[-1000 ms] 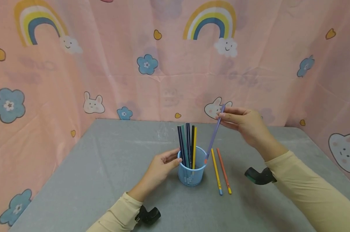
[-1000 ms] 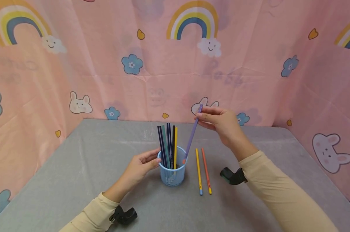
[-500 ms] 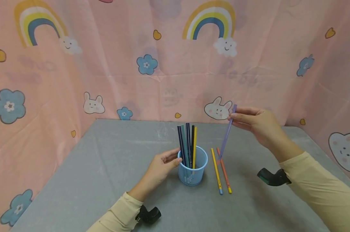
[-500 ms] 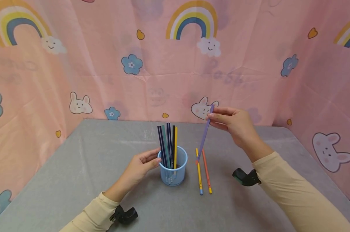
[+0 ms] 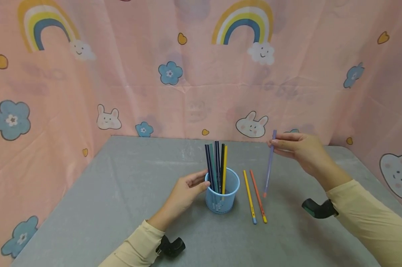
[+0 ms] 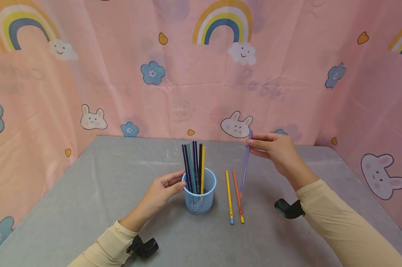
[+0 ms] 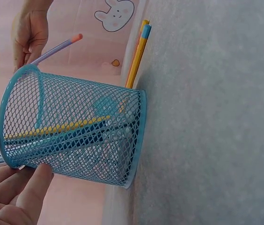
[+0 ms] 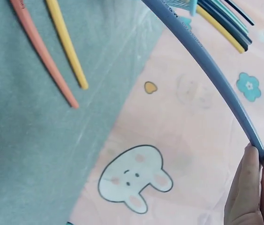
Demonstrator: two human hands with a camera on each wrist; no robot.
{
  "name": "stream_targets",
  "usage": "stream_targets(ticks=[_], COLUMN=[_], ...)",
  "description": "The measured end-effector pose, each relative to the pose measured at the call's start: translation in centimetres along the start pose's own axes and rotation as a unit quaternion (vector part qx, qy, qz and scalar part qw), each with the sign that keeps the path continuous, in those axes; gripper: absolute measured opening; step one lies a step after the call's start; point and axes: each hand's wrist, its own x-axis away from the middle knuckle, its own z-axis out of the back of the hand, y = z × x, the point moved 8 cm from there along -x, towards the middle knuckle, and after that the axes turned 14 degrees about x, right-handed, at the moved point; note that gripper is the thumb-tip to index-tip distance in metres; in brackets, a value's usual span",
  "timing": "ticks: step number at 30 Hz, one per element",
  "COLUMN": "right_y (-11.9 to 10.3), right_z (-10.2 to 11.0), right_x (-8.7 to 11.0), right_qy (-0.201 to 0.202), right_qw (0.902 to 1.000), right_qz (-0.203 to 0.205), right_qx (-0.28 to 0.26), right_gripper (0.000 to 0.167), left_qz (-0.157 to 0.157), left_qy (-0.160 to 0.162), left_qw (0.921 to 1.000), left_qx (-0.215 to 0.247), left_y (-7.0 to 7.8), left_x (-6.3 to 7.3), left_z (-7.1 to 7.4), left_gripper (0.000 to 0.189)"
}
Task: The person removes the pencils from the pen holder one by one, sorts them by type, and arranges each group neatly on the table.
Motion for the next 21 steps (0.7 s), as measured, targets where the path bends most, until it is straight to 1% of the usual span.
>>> stream_targets(ticks=[5, 10, 21], right_y=[1.2, 2.2, 4.6], right_z=[0.4, 0.7, 0.5], right_x=[-0.2, -0.3, -0.8], right_qy=[0.002, 0.008, 0.0], right_qw=[0.9988, 0.9971, 0.9952], right_qz=[-0.022, -0.038, -0.069], right_qx=[0.043, 0.065, 0.069], right_gripper=[0.018, 0.017, 0.018], left_qz=[0.002, -0.001, -0.002], left_qy=[0.0, 0.0, -0.002], left_qw=[1.0, 1.0, 1.0], left_qx=[0.0, -0.003, -0.005], left_y=[-0.1, 0.0, 0.1], left_x=[0.0, 0.0, 0.1], left_z=[0.0, 0.0, 0.0], left_gripper=[0.049, 0.049, 0.049])
